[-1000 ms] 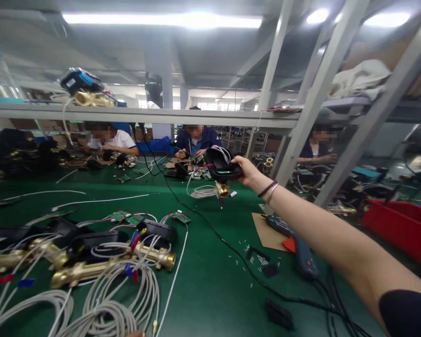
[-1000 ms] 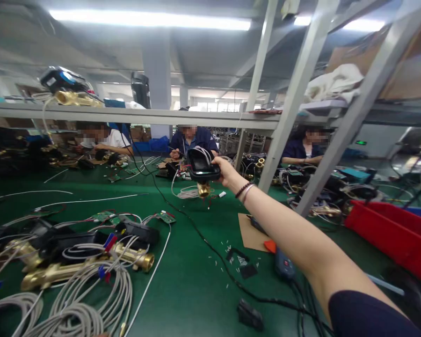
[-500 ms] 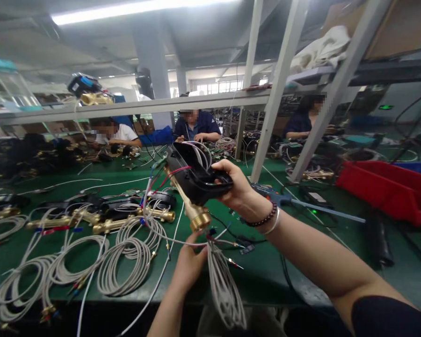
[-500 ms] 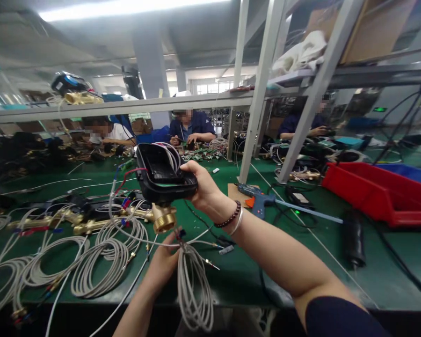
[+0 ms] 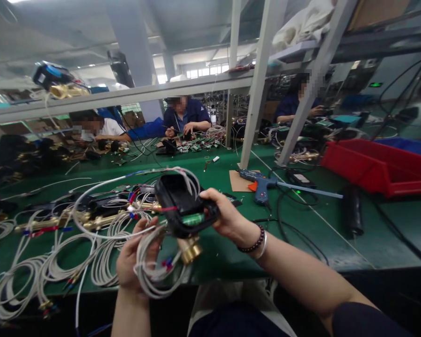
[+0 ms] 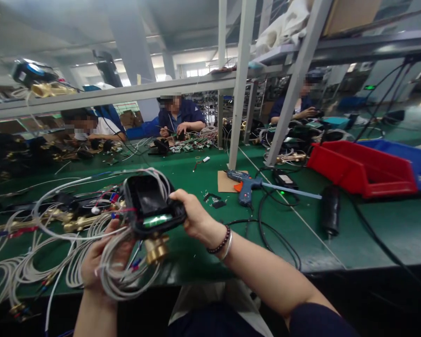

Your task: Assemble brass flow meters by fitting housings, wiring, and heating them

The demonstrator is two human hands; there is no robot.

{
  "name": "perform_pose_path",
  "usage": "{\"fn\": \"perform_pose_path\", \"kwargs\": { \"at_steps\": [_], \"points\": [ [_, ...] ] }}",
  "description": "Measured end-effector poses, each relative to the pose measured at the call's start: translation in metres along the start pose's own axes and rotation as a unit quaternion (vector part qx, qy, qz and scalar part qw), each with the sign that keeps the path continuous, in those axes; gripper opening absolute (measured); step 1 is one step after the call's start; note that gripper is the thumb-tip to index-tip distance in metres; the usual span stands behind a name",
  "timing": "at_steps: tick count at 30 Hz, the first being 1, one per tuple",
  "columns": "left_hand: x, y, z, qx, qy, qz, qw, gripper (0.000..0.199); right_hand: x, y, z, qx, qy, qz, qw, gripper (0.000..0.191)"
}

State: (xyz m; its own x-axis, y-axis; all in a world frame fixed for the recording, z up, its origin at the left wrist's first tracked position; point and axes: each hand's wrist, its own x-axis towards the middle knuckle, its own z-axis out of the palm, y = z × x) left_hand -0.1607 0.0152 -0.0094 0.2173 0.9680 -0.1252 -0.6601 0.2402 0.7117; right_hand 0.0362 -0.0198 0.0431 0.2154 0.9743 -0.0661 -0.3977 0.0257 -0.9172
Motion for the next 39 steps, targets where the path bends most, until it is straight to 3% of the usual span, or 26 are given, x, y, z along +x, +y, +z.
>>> {"fn": "perform_pose_path", "kwargs": {
  "at_steps": [3, 5, 9, 11, 13, 16, 18, 21, 25, 30, 34, 36, 39],
  "points": [
    [-0.014, 0.014, -0.005, 0.024, -0.031, -0.057, 0.998, 0.027, -0.005, 0.034, 0.006, -0.046, -0.027, 0.018, 0.998, 0.028],
    [-0.017, 0.015, -0.006, 0.077, -0.011, -0.061, 0.995, 0.031, -0.005, 0.053, 0.01, -0.087, -0.035, 0.016, 0.995, 0.032],
    [-0.013, 0.011, 0.001, 0.158, 0.118, -0.055, 0.979, 0.027, -0.006, 0.072, 0.007, -0.164, -0.08, -0.02, 0.983, 0.034],
    [-0.008, 0.011, 0.003, 0.164, 0.172, -0.049, 0.97, 0.026, -0.013, 0.074, -0.007, -0.234, -0.156, -0.06, 0.958, 0.031],
    [-0.004, 0.011, 0.003, 0.165, 0.179, -0.053, 0.968, 0.034, -0.022, 0.075, -0.029, -0.383, -0.252, -0.128, 0.879, 0.035],
    [0.0, 0.011, -0.005, 0.162, 0.153, -0.075, 0.972, 0.052, -0.025, 0.082, -0.063, -0.586, -0.359, -0.204, 0.698, 0.058],
    [0.003, 0.009, -0.012, 0.159, 0.142, -0.08, 0.974, 0.059, -0.015, 0.087, -0.077, -0.635, -0.371, -0.212, 0.644, 0.066],
    [0.006, 0.006, -0.019, 0.157, 0.127, -0.08, 0.976, 0.062, 0.019, 0.091, -0.083, -0.704, -0.317, -0.205, 0.602, 0.063],
    [0.005, 0.006, -0.018, 0.147, 0.143, -0.091, 0.974, 0.063, 0.069, 0.085, -0.087, -0.759, -0.228, -0.169, 0.586, 0.059],
    [0.001, 0.011, -0.011, 0.129, 0.172, -0.105, 0.971, 0.065, 0.096, 0.067, -0.124, -0.782, -0.128, -0.136, 0.594, 0.058],
    [0.002, 0.012, -0.013, 0.148, 0.168, -0.106, 0.969, 0.066, 0.081, 0.048, -0.146, -0.783, -0.053, -0.14, 0.604, 0.055],
    [0.004, 0.011, -0.012, 0.177, 0.154, -0.098, 0.967, 0.069, 0.063, 0.041, -0.143, -0.771, -0.037, -0.161, 0.615, 0.051],
    [0.008, 0.007, -0.004, 0.242, 0.105, -0.092, 0.96, 0.072, 0.03, 0.037, -0.121, -0.733, -0.049, -0.192, 0.651, 0.042]
  ]
}}
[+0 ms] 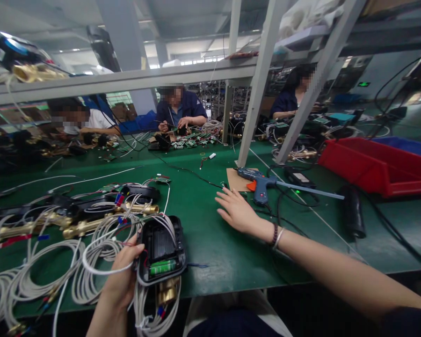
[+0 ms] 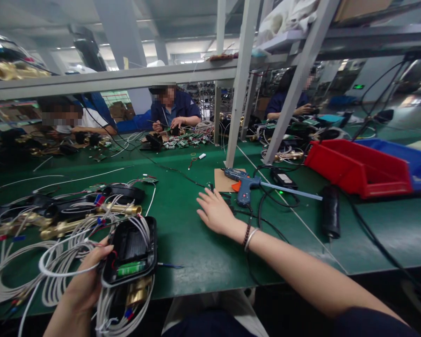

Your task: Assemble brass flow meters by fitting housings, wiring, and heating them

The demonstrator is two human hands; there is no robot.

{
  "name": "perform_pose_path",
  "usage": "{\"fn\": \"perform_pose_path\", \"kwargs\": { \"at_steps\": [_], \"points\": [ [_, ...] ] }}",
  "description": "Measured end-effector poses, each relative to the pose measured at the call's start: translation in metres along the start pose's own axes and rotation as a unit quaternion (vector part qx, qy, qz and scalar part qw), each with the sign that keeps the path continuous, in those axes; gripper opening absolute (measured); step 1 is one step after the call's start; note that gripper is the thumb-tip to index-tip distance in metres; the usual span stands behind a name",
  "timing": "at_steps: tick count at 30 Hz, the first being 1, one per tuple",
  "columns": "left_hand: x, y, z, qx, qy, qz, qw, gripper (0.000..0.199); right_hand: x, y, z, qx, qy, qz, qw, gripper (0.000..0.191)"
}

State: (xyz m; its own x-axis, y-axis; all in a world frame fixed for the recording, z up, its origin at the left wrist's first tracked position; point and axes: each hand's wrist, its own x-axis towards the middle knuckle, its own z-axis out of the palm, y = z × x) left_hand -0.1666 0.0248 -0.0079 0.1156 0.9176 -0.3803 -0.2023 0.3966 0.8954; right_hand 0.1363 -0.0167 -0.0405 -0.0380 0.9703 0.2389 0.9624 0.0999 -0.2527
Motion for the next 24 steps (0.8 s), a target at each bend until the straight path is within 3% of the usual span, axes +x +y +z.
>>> {"fn": "perform_pose_path", "kwargs": {
  "at_steps": [4, 6, 9, 12, 15, 17, 18, 19, 21, 23, 24],
  "points": [
    [0.004, 0.004, 0.024, 0.121, -0.165, 0.005, 0.979, 0.073, -0.02, -0.043, -0.015, 0.128, 0.025, -0.019, 0.991, 0.04],
    [0.007, 0.007, 0.037, 0.185, -0.268, 0.006, 0.945, 0.07, -0.022, -0.056, -0.022, 0.242, 0.033, -0.003, 0.97, 0.039],
    [0.012, 0.011, 0.052, 0.274, -0.386, 0.036, 0.88, 0.064, -0.017, -0.061, -0.027, 0.389, -0.01, 0.102, 0.915, 0.04],
    [0.015, 0.017, 0.061, 0.337, -0.463, 0.046, 0.819, 0.065, -0.013, -0.054, -0.021, 0.459, -0.07, 0.202, 0.863, 0.053],
    [0.018, 0.024, 0.063, 0.373, -0.488, 0.056, 0.787, 0.065, -0.014, -0.048, -0.01, 0.511, -0.117, 0.249, 0.815, 0.051],
    [0.017, 0.028, 0.058, 0.418, -0.435, 0.095, 0.792, 0.06, -0.016, -0.046, -0.004, 0.54, -0.124, 0.264, 0.789, 0.046],
    [0.015, 0.028, 0.054, 0.445, -0.382, 0.139, 0.798, 0.055, -0.017, -0.046, -0.001, 0.552, -0.117, 0.265, 0.782, 0.044],
    [0.009, 0.028, 0.049, 0.465, -0.307, 0.204, 0.805, 0.049, -0.018, -0.046, 0.001, 0.561, -0.1, 0.264, 0.778, 0.043],
    [-0.009, 0.02, 0.036, 0.464, -0.103, 0.373, 0.797, 0.04, -0.02, -0.046, 0.001, 0.572, -0.039, 0.252, 0.78, 0.048],
    [-0.037, 0.003, 0.025, 0.398, 0.114, 0.533, 0.738, 0.031, -0.02, -0.047, -0.005, 0.577, 0.034, 0.232, 0.782, 0.054],
    [-0.053, -0.009, 0.021, 0.355, 0.186, 0.595, 0.697, 0.027, -0.02, -0.049, -0.009, 0.585, 0.064, 0.218, 0.778, 0.056]
  ]
}}
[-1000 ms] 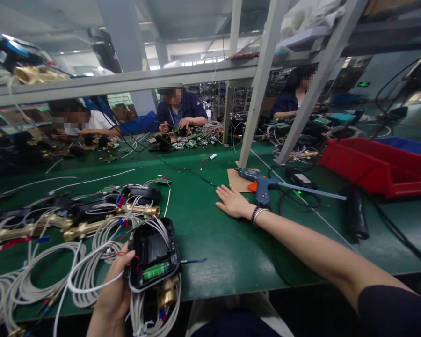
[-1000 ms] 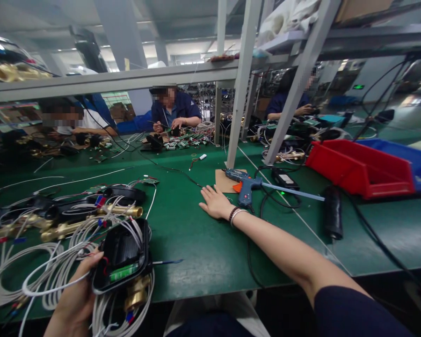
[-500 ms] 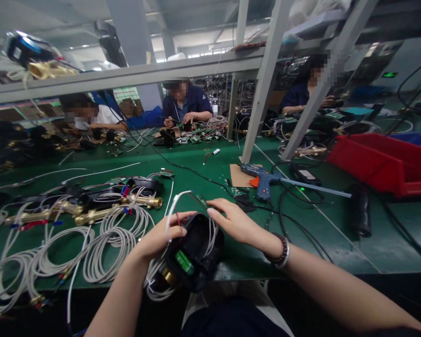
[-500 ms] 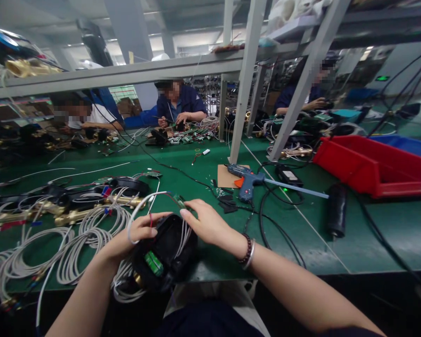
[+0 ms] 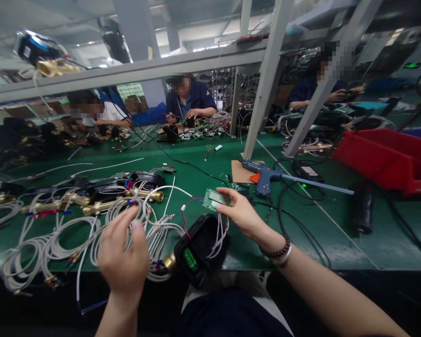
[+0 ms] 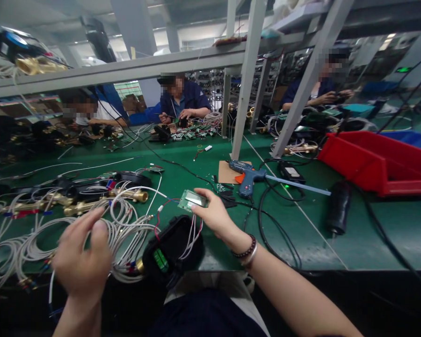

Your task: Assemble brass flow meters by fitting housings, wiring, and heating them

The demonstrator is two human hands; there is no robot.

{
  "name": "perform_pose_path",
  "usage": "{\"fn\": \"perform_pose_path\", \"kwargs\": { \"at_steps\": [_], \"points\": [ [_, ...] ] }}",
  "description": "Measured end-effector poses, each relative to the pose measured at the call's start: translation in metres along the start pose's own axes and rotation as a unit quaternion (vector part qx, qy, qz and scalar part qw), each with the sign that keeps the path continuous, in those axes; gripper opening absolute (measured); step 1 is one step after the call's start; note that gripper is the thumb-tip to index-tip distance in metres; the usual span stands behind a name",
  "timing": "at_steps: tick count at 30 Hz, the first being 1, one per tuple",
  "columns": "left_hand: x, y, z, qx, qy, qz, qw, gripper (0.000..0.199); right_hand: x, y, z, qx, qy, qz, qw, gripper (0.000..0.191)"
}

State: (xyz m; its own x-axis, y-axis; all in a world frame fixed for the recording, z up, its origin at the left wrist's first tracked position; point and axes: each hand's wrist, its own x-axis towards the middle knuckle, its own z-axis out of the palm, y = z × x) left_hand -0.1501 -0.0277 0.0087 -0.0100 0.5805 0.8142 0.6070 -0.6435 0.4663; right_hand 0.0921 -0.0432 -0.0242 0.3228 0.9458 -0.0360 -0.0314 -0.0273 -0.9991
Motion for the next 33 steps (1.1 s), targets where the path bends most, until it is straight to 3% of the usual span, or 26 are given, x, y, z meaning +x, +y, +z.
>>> {"fn": "perform_pose_path", "kwargs": {
  "at_steps": [1, 2, 4, 7, 11, 15, 18, 22, 33],
  "points": [
    [-0.016, 0.009, -0.007, -0.02, 0.067, 0.048, 0.996, 0.024, -0.002, -0.006, 0.001, 0.026, 0.006, -0.027, 0.999, 0.057],
    [-0.032, 0.018, -0.011, -0.06, 0.044, 0.108, 0.991, 0.023, -0.005, -0.012, 0.003, 0.062, 0.006, -0.053, 0.997, 0.057],
    [-0.057, 0.036, -0.008, -0.106, -0.099, 0.207, 0.967, 0.028, -0.011, -0.026, 0.009, 0.146, -0.004, -0.096, 0.985, 0.057],
    [-0.072, 0.051, 0.012, -0.001, -0.173, 0.183, 0.968, 0.049, -0.022, -0.045, 0.021, 0.229, -0.016, -0.108, 0.967, 0.054],
    [-0.069, 0.052, 0.033, 0.107, -0.163, 0.132, 0.972, 0.063, -0.031, -0.06, 0.03, 0.274, -0.013, -0.051, 0.96, 0.046],
    [-0.061, 0.048, 0.035, 0.142, -0.153, 0.134, 0.969, 0.057, -0.03, -0.066, 0.034, 0.306, -0.028, -0.008, 0.952, 0.042],
    [-0.056, 0.047, 0.035, 0.149, -0.186, 0.169, 0.957, 0.036, -0.028, -0.07, 0.038, 0.307, -0.056, 0.007, 0.95, 0.041],
    [-0.052, 0.044, 0.036, 0.165, -0.175, 0.167, 0.956, 0.013, -0.024, -0.074, 0.049, 0.298, -0.088, 0.01, 0.95, 0.041],
    [-0.054, 0.034, 0.036, 0.113, -0.15, 0.195, 0.963, 0.015, -0.012, -0.073, 0.056, 0.303, -0.128, 0.085, 0.941, 0.04]
  ]
}}
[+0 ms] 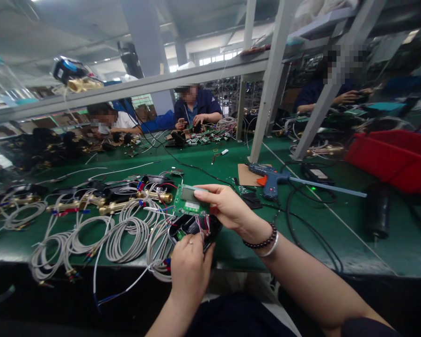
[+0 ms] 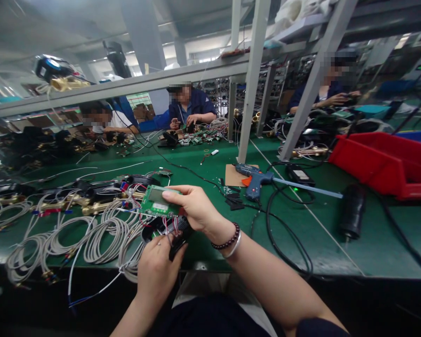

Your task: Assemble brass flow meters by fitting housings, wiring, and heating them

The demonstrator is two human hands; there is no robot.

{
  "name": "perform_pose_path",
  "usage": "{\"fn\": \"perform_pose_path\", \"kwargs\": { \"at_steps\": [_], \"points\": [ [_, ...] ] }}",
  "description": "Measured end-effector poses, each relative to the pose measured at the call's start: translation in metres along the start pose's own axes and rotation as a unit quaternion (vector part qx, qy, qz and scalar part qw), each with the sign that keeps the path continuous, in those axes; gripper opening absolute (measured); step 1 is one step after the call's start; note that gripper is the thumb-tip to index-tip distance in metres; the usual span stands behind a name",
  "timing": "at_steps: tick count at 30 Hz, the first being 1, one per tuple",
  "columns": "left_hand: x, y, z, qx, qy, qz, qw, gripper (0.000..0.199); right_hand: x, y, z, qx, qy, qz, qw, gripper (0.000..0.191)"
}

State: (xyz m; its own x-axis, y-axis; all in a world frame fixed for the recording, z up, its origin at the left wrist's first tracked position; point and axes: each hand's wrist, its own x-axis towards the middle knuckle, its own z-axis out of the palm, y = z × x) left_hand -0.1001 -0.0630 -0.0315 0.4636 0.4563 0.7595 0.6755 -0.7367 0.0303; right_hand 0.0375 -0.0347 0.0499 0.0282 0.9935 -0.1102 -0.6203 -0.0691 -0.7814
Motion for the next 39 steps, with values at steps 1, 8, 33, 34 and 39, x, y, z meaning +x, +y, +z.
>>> {"fn": "perform_pose_path", "kwargs": {
  "at_steps": [1, 8, 33, 34, 39],
  "points": [
    [0.0, 0.0, 0.0, -0.002, 0.001, 0.003, 1.0, 0.015, 0.001, 0.0, 0.0, -0.001, 0.005, 0.001, 1.0, 0.04],
    [-0.006, -0.001, -0.002, -0.046, -0.003, 0.008, 0.999, 0.011, -0.001, 0.001, 0.003, 0.007, 0.004, 0.019, 1.0, 0.035],
    [-0.021, 0.003, -0.021, -0.154, -0.044, 0.044, 0.986, 0.016, -0.017, 0.016, -0.004, -0.057, -0.017, 0.05, 0.997, 0.028],
    [-0.02, 0.003, -0.021, -0.155, -0.042, 0.044, 0.986, 0.016, -0.017, 0.016, -0.004, -0.062, -0.016, 0.049, 0.997, 0.028],
    [-0.021, 0.003, -0.02, -0.166, -0.024, 0.044, 0.985, 0.015, -0.017, 0.017, -0.004, -0.069, -0.018, 0.052, 0.996, 0.035]
  ]
}}
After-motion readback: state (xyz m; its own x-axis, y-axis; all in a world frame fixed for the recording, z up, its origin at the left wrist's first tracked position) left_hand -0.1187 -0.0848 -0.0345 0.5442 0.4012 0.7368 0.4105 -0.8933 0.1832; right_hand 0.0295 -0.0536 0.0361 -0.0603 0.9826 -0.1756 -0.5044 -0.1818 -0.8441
